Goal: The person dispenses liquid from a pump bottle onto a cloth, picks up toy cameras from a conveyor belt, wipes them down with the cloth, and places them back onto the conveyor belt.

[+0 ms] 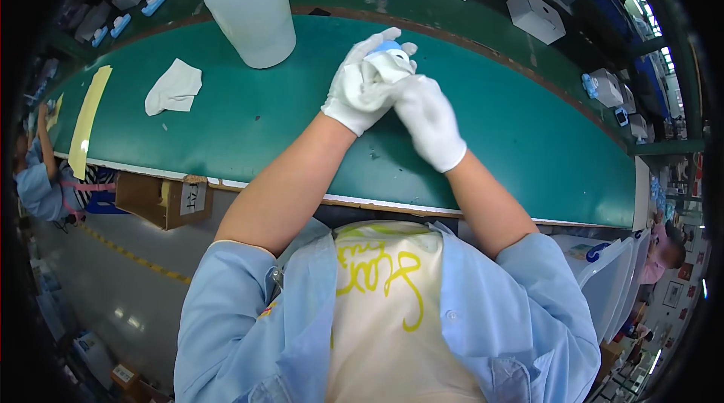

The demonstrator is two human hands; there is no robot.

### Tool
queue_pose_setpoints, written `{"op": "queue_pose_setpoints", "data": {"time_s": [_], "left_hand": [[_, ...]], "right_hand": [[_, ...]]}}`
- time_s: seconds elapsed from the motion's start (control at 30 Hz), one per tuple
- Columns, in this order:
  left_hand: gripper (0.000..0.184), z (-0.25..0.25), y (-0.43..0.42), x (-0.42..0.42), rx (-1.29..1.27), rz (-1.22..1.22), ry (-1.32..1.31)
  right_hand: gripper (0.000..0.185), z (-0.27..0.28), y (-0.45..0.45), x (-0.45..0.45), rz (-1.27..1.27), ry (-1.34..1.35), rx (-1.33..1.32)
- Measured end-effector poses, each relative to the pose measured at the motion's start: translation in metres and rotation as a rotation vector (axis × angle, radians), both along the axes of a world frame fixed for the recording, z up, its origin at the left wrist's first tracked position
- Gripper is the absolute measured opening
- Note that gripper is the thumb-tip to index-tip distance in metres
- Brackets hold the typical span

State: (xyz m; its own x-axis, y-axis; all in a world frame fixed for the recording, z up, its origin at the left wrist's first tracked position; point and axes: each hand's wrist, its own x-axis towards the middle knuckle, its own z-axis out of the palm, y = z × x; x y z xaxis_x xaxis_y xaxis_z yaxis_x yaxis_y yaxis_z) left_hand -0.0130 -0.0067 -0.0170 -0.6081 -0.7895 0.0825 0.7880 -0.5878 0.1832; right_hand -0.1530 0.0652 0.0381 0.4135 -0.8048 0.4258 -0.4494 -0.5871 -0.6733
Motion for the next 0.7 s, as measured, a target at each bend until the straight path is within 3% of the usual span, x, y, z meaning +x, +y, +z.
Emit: {"op": "queue_pose_setpoints", "data": {"time_s": [0.07, 0.13, 0.17, 0.2, 0.27, 0.3, 0.4, 0.47, 0.5, 0.53, 0.6, 0.7], "left_hand": [[0.035, 0.000, -0.002, -0.002, 0.085, 0.045, -0.058], [0.037, 0.016, -0.002, -0.004, 0.193, 0.126, -0.188], [0.039, 0.023, 0.000, -0.006, 0.193, 0.142, -0.195], [0.040, 0.026, 0.003, -0.005, 0.194, 0.160, -0.203], [0.041, 0.028, 0.005, -0.004, 0.164, 0.174, -0.147], [0.042, 0.027, 0.007, -0.004, 0.132, 0.170, -0.083], [0.049, 0.022, 0.006, -0.002, 0.220, 0.093, -0.073], [0.051, 0.008, 0.002, -0.006, 0.196, 0.130, -0.105], [0.056, 0.013, 0.003, -0.012, 0.054, 0.161, -0.108], [0.060, 0.024, 0.010, -0.011, 0.111, 0.134, -0.229], [0.066, 0.023, 0.006, -0.017, -0.016, 0.182, -0.424], [0.069, 0.024, 0.008, -0.019, -0.054, 0.123, -0.573]], "right_hand": [[0.025, -0.024, -0.025, -0.012, -0.166, -0.165, -0.170], [0.032, -0.006, -0.039, -0.028, -0.482, -0.346, 0.546], [0.035, -0.007, -0.045, -0.030, -0.526, -0.793, 0.632], [0.034, -0.001, -0.043, -0.022, -0.467, -1.004, 0.498], [0.032, -0.004, -0.037, -0.014, -0.451, -0.464, 0.047], [0.029, 0.006, -0.032, -0.002, -0.242, -0.155, -0.127], [0.039, -0.005, -0.017, 0.026, -0.284, 0.184, -0.164], [0.043, -0.027, -0.053, 0.000, -0.201, 0.227, -0.184], [0.040, -0.020, -0.056, -0.001, -0.290, 0.002, -0.061], [0.037, -0.012, -0.059, -0.003, -0.377, -0.224, 0.060], [0.030, -0.012, -0.088, -0.027, -0.445, -0.256, 0.136], [0.028, 0.005, -0.127, -0.066, -0.636, 0.016, 0.011]]}}
